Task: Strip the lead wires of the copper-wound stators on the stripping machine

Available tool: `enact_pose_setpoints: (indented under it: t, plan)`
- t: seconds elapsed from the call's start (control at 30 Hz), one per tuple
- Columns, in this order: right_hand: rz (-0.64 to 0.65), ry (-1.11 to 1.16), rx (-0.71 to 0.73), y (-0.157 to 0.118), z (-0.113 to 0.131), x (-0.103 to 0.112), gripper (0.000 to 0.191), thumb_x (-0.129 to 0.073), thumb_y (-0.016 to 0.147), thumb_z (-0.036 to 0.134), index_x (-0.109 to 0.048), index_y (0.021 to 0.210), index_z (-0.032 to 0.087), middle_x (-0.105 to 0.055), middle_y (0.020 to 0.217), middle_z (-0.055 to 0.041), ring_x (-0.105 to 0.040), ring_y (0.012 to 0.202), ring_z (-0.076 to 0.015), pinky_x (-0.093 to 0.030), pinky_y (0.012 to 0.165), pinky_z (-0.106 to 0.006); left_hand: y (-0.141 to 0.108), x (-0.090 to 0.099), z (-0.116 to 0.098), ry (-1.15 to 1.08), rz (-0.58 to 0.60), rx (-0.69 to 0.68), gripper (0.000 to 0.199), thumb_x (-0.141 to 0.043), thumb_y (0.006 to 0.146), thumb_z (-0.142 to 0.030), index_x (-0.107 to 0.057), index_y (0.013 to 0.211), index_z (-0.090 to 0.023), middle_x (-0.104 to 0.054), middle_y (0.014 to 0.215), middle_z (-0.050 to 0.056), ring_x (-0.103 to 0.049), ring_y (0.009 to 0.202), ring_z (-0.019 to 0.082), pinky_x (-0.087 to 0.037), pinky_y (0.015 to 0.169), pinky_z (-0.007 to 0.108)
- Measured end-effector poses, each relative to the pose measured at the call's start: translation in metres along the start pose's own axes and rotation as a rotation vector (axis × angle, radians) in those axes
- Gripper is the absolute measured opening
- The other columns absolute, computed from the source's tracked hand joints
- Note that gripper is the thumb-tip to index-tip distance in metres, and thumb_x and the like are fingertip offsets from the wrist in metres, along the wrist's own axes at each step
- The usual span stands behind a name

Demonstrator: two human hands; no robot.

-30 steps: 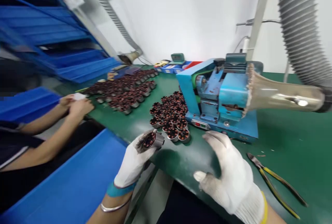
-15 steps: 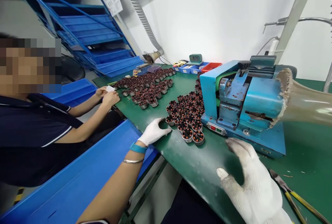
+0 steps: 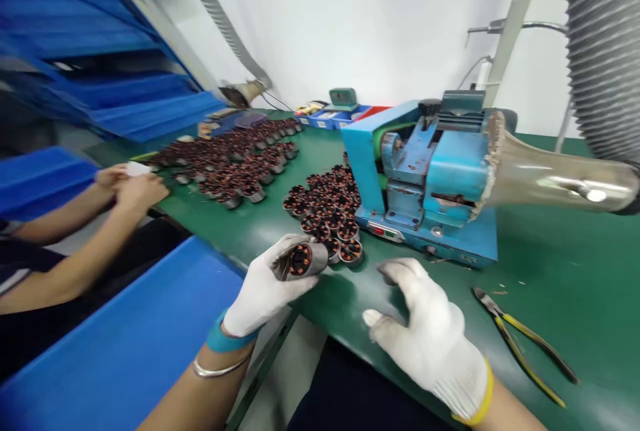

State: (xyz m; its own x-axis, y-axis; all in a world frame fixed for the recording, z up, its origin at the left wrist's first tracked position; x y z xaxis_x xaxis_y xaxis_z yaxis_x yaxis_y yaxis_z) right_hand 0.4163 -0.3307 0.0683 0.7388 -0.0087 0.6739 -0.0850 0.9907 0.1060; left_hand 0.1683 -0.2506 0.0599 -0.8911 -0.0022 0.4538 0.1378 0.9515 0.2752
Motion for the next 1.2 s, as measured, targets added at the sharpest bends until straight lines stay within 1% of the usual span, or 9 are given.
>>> enact_pose_setpoints:
  t: [0.07, 0.13, 0.3, 0.4, 0.53, 0.6, 0.67, 0.83, 1.2]
  plan:
    - [-0.002, 0.146, -0.068, -0.001, 0.003, -0.004, 0.056, -0.064, 0.077, 0.028, -0.049, 0.130, 0.031, -0.058, 0.126, -0.0028, -0.063, 0.105, -0.0230, -0.054, 0.087, -0.038, -0.001, -0.030, -0.035, -0.013, 0.058, -0.118, 0.050, -0.080, 0.057, -0.028, -0.065, 0.103, -0.016, -0.066, 0.112, 0.010, -0.065, 0.104, 0.026, -0.053, 0.095, 0.038]
    - [-0.073, 0.310, -0.080, 0.000, 0.002, -0.005, 0.061, -0.067, 0.073, 0.027, -0.049, 0.132, 0.029, -0.060, 0.123, -0.0035, -0.063, 0.105, -0.0223, -0.054, 0.090, -0.037, 0.004, -0.059, -0.057, -0.037, 0.074, -0.145, 0.046, -0.079, 0.059, -0.028, -0.065, 0.102, -0.017, -0.068, 0.111, 0.010, -0.067, 0.101, 0.026, -0.055, 0.092, 0.038]
    - [-0.474, 0.514, 0.022, 0.010, -0.015, 0.017, 0.050, -0.069, 0.073, 0.030, -0.057, 0.119, 0.019, -0.061, 0.115, -0.0091, -0.062, 0.102, -0.0228, -0.052, 0.093, -0.037, 0.023, -0.122, -0.073, -0.157, 0.185, -0.162, 0.056, -0.075, 0.064, -0.029, -0.061, 0.117, -0.018, -0.069, 0.112, 0.009, -0.069, 0.100, 0.026, -0.057, 0.089, 0.038]
    - [-0.574, 0.535, 0.017, 0.017, -0.024, 0.031, 0.045, -0.070, 0.070, 0.034, -0.062, 0.111, 0.017, -0.061, 0.112, -0.0107, -0.061, 0.099, -0.0239, -0.052, 0.088, -0.037, 0.033, -0.140, -0.082, -0.146, 0.184, -0.207, 0.048, -0.075, 0.064, -0.031, -0.063, 0.109, -0.017, -0.071, 0.106, 0.009, -0.068, 0.097, 0.026, -0.056, 0.088, 0.037]
    - [-0.510, 0.708, -0.096, 0.030, -0.032, 0.036, 0.058, -0.071, 0.068, 0.039, -0.060, 0.119, 0.015, -0.063, 0.093, -0.0068, -0.060, 0.078, -0.0196, -0.053, 0.072, -0.033, 0.046, -0.150, -0.099, -0.044, 0.161, -0.105, 0.043, -0.077, 0.058, -0.034, -0.065, 0.097, -0.018, -0.073, 0.088, 0.006, -0.069, 0.081, 0.024, -0.055, 0.074, 0.033]
    - [-0.467, 0.816, -0.161, 0.037, -0.033, 0.037, 0.057, -0.070, 0.071, 0.040, -0.059, 0.120, 0.014, -0.059, 0.074, -0.0007, -0.054, 0.063, -0.0152, -0.051, 0.063, -0.030, 0.054, -0.151, -0.107, 0.006, 0.155, -0.073, 0.041, -0.077, 0.055, -0.035, -0.065, 0.091, -0.018, -0.073, 0.082, 0.004, -0.069, 0.077, 0.024, -0.053, 0.070, 0.032]
    - [-0.483, 0.868, -0.177, 0.043, -0.032, 0.041, 0.052, -0.070, 0.071, 0.039, -0.061, 0.116, 0.013, -0.056, 0.068, 0.0013, -0.051, 0.060, -0.0138, -0.049, 0.061, -0.028, 0.062, -0.151, -0.113, 0.055, 0.128, -0.066, 0.037, -0.076, 0.054, -0.036, -0.064, 0.085, -0.019, -0.072, 0.077, 0.004, -0.068, 0.073, 0.023, -0.051, 0.065, 0.030]
    - [-0.538, 0.924, -0.171, 0.051, -0.027, 0.050, 0.041, -0.072, 0.068, 0.036, -0.065, 0.101, 0.013, -0.064, 0.079, -0.0028, -0.056, 0.069, -0.0153, -0.051, 0.068, -0.029, 0.074, -0.151, -0.117, 0.145, 0.073, -0.072, 0.026, -0.072, 0.056, -0.037, -0.061, 0.071, -0.019, -0.067, 0.065, 0.001, -0.063, 0.064, 0.021, -0.043, 0.058, 0.029]
    - [-0.576, 0.894, -0.169, 0.044, -0.028, 0.045, 0.045, -0.071, 0.066, 0.038, -0.065, 0.104, 0.015, -0.068, 0.087, -0.0053, -0.061, 0.075, -0.0171, -0.054, 0.072, -0.030, 0.069, -0.152, -0.111, 0.010, 0.090, -0.171, 0.030, -0.076, 0.055, -0.035, -0.061, 0.075, -0.019, -0.068, 0.069, 0.001, -0.063, 0.063, 0.018, -0.048, 0.058, 0.027]
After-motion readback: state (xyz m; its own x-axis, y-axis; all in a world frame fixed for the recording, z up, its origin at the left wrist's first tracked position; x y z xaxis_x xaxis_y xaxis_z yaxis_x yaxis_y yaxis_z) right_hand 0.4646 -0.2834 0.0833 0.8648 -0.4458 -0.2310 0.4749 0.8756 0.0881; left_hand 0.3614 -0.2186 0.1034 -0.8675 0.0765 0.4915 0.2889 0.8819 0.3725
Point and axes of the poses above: each hand's wrist, its own y-axis towards the middle knuckle, its own x-axis out of the back of the hand, z = x × y, the point moved 4 cm from there along y, towards the middle knuckle
